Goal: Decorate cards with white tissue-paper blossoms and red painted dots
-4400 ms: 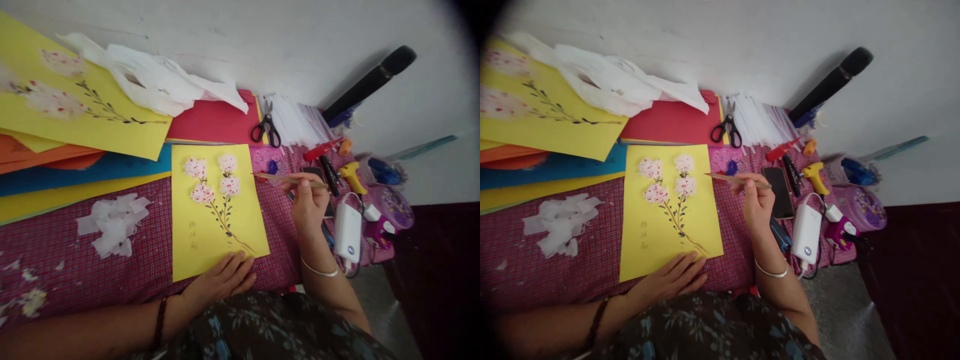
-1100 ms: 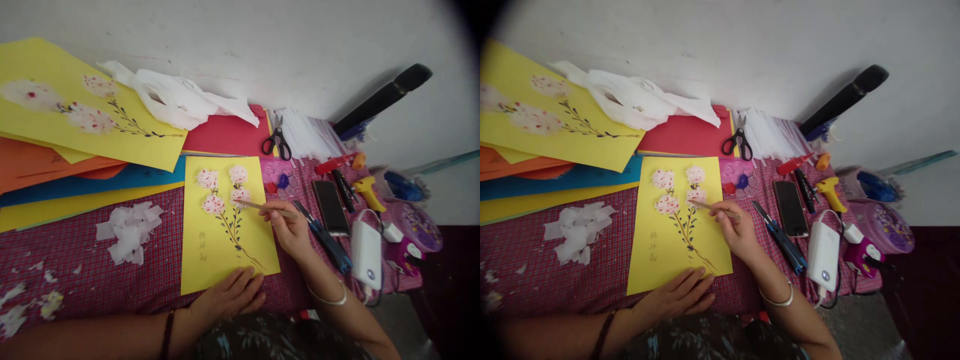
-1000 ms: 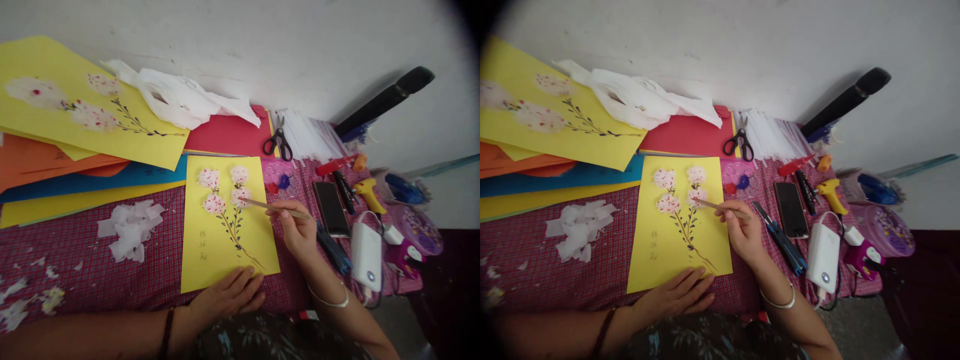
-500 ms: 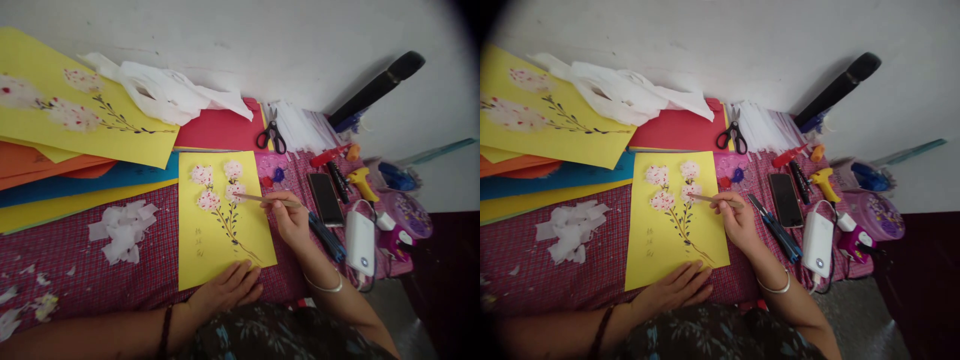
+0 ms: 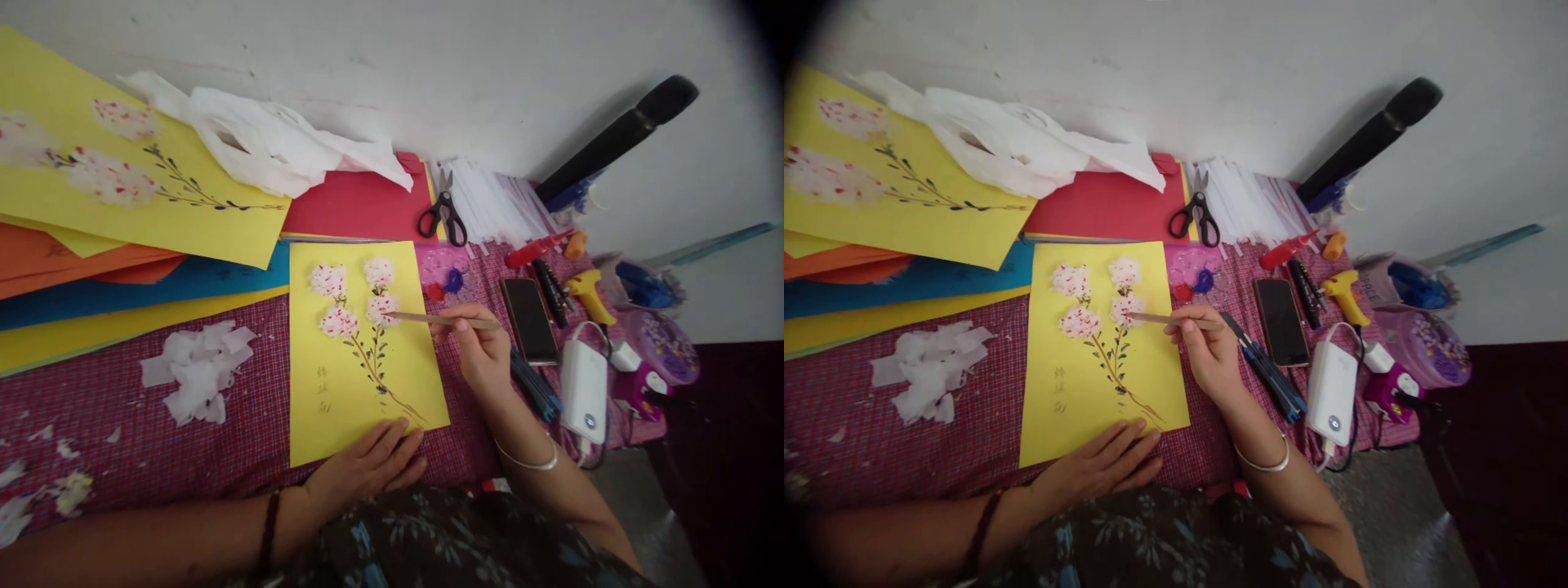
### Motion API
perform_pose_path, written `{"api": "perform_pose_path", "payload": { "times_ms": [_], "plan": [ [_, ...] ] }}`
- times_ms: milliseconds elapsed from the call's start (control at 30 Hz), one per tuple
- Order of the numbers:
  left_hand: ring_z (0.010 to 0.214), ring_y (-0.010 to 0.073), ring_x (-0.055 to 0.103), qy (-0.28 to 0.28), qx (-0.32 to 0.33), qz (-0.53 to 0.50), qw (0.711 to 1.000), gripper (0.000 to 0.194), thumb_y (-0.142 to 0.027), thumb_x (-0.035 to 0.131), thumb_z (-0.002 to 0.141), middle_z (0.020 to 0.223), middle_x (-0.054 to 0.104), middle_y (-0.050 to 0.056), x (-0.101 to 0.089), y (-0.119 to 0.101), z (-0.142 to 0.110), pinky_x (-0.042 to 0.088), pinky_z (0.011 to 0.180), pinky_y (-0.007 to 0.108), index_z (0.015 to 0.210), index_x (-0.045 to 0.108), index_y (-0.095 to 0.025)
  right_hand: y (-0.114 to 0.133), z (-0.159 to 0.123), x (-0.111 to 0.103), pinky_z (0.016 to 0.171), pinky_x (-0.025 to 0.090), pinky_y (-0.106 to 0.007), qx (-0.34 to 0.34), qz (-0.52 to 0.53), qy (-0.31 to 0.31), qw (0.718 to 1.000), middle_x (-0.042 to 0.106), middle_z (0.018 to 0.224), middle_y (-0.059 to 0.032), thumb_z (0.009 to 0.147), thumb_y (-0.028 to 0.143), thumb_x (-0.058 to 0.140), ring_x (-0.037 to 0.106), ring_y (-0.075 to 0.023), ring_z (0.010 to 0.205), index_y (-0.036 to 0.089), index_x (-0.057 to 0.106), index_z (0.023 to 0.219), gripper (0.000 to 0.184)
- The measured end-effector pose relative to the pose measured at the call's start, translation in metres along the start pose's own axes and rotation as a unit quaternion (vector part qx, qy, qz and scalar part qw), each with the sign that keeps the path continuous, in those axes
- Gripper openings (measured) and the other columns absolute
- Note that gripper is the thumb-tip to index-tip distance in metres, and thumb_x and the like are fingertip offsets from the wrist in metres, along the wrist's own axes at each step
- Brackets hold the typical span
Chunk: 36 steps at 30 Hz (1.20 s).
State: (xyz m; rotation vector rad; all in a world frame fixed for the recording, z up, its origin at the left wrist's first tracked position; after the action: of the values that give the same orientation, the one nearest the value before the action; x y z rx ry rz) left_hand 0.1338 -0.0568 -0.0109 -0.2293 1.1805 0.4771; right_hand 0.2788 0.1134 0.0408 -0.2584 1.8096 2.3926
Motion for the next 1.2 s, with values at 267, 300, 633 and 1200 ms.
{"api": "perform_pose_path", "payload": {
  "times_ms": [267,300,633,1200],
  "plan": [
    [0.125,0.0205,0.057,0.006,0.004,0.013,1.0,0.037,-0.029,0.048,0.101,0.151,0.048,0.011,0.002,-0.001,-0.001,0.038,0.112,0.037,0.137,0.05,-0.02,0.002,-0.004,0.007,0.063,0.054,-0.025,-0.018,-0.061,0.055,0.996,0.073,0.079,-0.0009,0.098,0.028,0.056,0.068,-0.0124,0.07,0.022,0.068,0.1,0.013],
    [0.125,0.0207,0.057,0.006,0.003,0.01,1.0,0.037,-0.029,0.047,0.101,0.151,0.048,0.011,0.002,-0.001,-0.001,0.038,0.112,0.037,0.137,0.05,-0.02,0.001,-0.003,0.008,0.063,0.054,-0.025,-0.021,-0.064,0.055,0.996,0.073,0.08,-0.0011,0.098,0.028,0.056,0.068,-0.0122,0.069,0.022,0.068,0.1,0.014],
    [0.126,0.0197,0.056,0.015,0.004,0.008,1.0,0.037,-0.028,0.046,0.101,0.151,0.049,0.009,0.003,-0.001,-0.001,0.039,0.111,0.036,0.137,0.051,-0.022,-0.005,0.0,0.003,0.063,0.053,-0.027,0.008,-0.031,0.026,0.999,0.072,0.081,-0.0016,0.097,0.031,0.058,0.067,-0.0131,0.069,0.023,0.07,0.099,0.014],
    [0.127,0.023,0.056,0.009,0.033,0.022,0.999,0.039,-0.028,0.044,0.1,0.15,0.048,0.011,0.004,0.001,-0.003,0.021,0.121,0.046,0.138,0.052,-0.023,-0.029,0.036,-0.078,0.054,0.05,-0.03,-0.001,-0.045,-0.162,0.986,0.064,0.064,0.0014,0.094,0.051,0.058,0.06,-0.0138,0.054,0.025,0.064,0.087,0.028]
  ]
}}
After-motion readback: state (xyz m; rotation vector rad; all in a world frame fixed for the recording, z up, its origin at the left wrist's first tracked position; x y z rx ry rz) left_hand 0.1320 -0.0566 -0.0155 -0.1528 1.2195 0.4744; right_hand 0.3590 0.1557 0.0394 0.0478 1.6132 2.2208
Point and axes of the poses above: each hand's wrist, its own z-axis towards the middle knuckle, its own x-axis out of the palm, y = z × x, the point moved 7 cm from there along z, towards the middle knuckle
